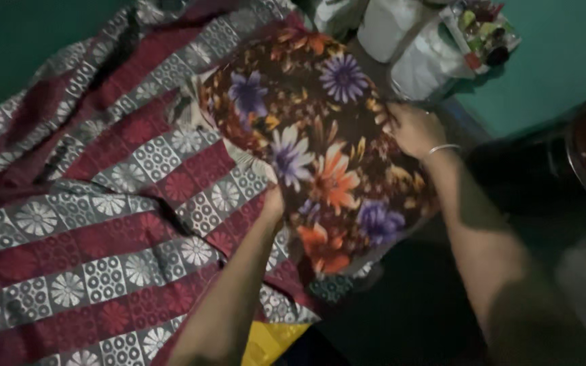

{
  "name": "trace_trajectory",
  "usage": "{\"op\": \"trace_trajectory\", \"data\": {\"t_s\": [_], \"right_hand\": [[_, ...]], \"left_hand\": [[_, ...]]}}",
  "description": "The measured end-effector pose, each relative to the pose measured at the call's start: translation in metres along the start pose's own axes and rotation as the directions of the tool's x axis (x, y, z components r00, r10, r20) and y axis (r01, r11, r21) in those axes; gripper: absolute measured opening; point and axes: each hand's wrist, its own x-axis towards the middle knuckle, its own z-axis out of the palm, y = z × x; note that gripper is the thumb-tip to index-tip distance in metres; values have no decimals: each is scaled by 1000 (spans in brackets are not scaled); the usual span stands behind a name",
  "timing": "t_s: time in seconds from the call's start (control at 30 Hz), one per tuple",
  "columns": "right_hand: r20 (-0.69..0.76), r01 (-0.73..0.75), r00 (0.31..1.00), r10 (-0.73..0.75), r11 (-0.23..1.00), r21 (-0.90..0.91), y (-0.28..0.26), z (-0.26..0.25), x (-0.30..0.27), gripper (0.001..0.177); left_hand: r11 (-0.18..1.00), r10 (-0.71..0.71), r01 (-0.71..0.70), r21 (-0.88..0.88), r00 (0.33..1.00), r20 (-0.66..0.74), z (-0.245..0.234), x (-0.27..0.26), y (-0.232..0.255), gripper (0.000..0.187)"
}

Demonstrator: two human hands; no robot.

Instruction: The person arranges a patterned bedsheet on a yellow mattress, smoothing out wrinkles and folding the edges by hand. They place a floral-patterned pillow onto the bed and continue to adjust and fold the sheet around it.

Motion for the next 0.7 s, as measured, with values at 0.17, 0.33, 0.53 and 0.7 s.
{"op": "trace_trajectory", "data": {"t_s": [0.17, 0.33, 0.53, 0.7], "right_hand": [[-103, 126, 983, -150, 970, -209, 2, 59, -43, 79], [-221, -12, 973, -60, 951, -310, -60, 128, -125, 90], [-88, 43, 993, -75, 946, -322, -126, 165, -180, 96], [135, 189, 979, -154, 931, -311, -168, 197, -234, 100]], "left_hand": [[631, 404, -316, 709, 914, 47, -2, -91, 28, 72], [-7, 138, -150, 989, 979, 149, -67, -197, 13, 93], [-375, 142, -254, 892, 935, 326, -149, -245, -44, 64], [-159, 45, -269, 950, 959, 279, -201, -267, -68, 32]]}}
